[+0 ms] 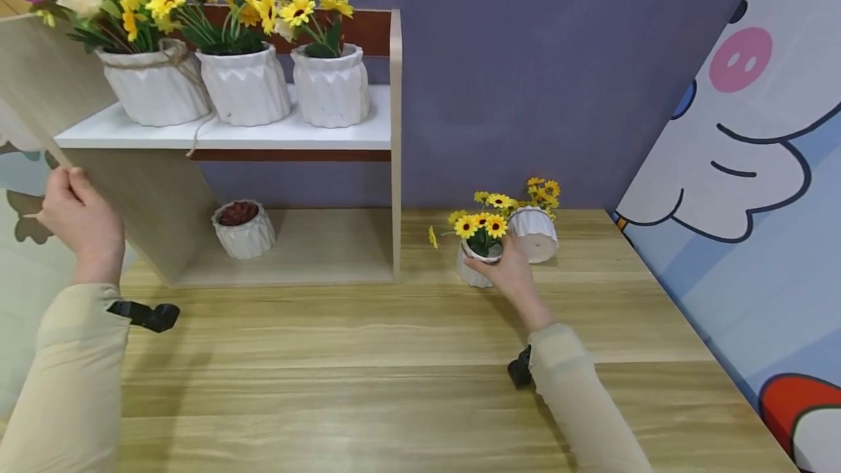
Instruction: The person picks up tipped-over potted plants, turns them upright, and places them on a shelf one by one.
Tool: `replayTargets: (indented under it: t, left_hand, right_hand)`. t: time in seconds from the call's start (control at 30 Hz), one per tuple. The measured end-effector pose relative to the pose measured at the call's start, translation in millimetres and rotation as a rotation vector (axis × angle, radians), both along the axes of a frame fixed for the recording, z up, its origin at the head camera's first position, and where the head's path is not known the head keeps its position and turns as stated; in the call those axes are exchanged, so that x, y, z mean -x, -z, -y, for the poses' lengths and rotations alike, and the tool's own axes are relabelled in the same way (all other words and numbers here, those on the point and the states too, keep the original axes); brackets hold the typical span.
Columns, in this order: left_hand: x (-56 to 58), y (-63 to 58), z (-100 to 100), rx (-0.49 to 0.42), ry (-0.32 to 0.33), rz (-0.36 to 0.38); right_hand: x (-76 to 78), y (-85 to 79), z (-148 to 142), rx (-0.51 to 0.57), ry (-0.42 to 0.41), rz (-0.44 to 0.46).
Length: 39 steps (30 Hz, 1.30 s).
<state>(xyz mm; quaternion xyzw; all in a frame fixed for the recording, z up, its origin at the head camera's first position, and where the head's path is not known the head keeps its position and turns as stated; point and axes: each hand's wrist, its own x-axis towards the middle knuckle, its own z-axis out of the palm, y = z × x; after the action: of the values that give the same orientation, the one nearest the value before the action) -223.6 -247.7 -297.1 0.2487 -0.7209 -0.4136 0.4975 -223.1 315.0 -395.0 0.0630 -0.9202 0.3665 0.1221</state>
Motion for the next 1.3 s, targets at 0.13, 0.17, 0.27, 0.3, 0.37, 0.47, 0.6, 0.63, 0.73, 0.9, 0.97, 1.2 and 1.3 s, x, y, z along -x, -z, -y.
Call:
replayTargets:
  t: [0.13,0.17,0.27,0.3,0.37,0.47,0.6,0.63,0.73,0.9,0.97,1.2,1.3]
  left_hand:
    - [-0.2,0.1,-1,-0.014,0.009,0.01]
    - [-0.4,0.2,-1,-0.016,0.009,0.011]
    - [-0.7,0.4,-1,-0.009,0.004,0.013]
    - [-0.7,0.4,-1,-0.003,0.003,0.014]
    - [-0.9,0.1,-2,-0.002,0.006,0.02]
    - [-0.8,0.0,-2,0.0,0.016,0.02]
    - [-0.1,0.5,-1,0.001,0.019,0.016]
    - [0.2,0.6,-1,-0.003,0.021,0.015]
    - [0.4,0.5,0,-0.008,0.024,0.017]
    - [0.1,0.1,0,-0.005,0.014,0.013]
    - [0.2,0.1,0,0.01,-0.003,0.002]
    - [1.6,-0.5,1,0.001,-0.012,0.014]
    - [1.8,-0.3,1,-0.01,-0.007,0.019]
  right_hand:
    - [1.2,2.4,2,-0.003,0.034,-0.02]
    - [1.3,2.6,2,-0.011,0.049,-0.02]
    - [1.0,2.4,4,-0.041,0.092,-0.014]
    - [0.8,2.1,5,-0.047,0.102,-0.014]
    - [0.3,2.0,5,-0.061,0.117,-0.017]
    - [-0.8,2.6,5,-0.077,0.127,-0.027]
    - [-5.4,3.2,4,-0.103,0.13,-0.017]
    - [-7.2,2.8,4,-0.106,0.128,-0.012]
    - [-12.3,1.5,6,-0.127,0.124,-0.011]
    - [-20.6,-4.0,13,-0.142,0.105,-0.038]
    - [-23.6,-6.6,17,-0.146,0.092,-0.045]
    - [-35.2,-10.5,31,-0.147,0.031,-0.048]
    - [-40.3,-9.8,36,-0.156,0.004,-0.074]
